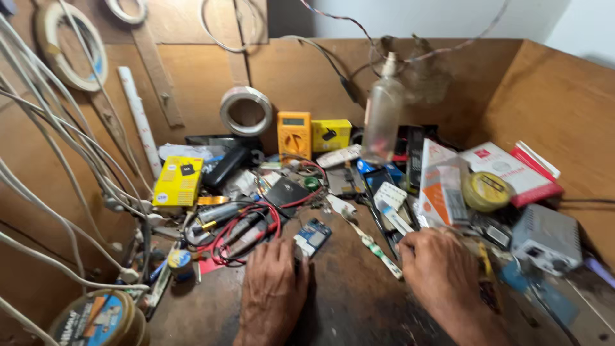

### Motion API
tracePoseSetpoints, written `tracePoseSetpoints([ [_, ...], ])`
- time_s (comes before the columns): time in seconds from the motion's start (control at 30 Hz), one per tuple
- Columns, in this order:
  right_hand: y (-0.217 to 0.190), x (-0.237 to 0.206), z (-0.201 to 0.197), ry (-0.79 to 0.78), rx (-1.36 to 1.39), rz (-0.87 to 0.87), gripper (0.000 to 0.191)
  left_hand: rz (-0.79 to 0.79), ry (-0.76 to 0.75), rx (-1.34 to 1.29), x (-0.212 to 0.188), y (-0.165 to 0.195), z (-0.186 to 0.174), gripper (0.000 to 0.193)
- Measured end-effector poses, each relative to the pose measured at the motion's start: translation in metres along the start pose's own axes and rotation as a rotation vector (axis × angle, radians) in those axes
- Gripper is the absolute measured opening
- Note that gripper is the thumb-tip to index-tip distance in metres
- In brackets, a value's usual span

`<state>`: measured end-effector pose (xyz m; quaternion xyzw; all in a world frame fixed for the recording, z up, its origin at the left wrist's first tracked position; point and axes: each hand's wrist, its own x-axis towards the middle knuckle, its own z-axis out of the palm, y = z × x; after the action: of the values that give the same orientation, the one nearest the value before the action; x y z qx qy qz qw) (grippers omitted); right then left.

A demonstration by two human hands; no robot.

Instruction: The person uses a hot air gun to apply heat to a small electronic component held in the left hand. After heating, the person sets the gun down and uses a small tool to adjust or remove a part on the component.

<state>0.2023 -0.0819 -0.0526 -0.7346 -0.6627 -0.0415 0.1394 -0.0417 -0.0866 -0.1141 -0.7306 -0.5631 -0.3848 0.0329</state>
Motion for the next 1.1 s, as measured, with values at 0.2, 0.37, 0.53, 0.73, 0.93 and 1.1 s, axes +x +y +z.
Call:
tracePoseSetpoints([
  [0.2, 0.016, 0.004, 0.004, -0.02, 0.068, 0.012, 0.021, 0.035, 0.015, 0.015, 0.001, 0.001, -0.002, 0.029],
  [0.37, 0.008, 0.003, 0.009, -0.036, 0.051, -0.031, 0.023, 0.021, 0.012, 0.003, 0.002, 0.0, -0.001, 0.027],
  [0.53, 0.003, 0.008, 0.009, -0.142, 0.014, 0.044, 0.026, 0.035, 0.017, 0.028, 0.003, 0.0, -0.002, 0.027],
  [0.73, 0.0, 0.012, 0.019, -0.127, 0.095, 0.073, 0.025, -0.012, -0.006, 0.069, 0.003, 0.0, -0.004, 0.033],
  [0.93, -0.003, 0.01, 0.022, -0.042, 0.092, 0.047, 0.019, -0.025, 0.022, 0.087, 0.003, 0.002, -0.007, 0.032],
  [1.1, -0.006, 0.007, 0.016, -0.137, 0.06, 0.047, 0.028, -0.018, 0.025, 0.094, -0.003, 0.001, -0.01, 0.033],
])
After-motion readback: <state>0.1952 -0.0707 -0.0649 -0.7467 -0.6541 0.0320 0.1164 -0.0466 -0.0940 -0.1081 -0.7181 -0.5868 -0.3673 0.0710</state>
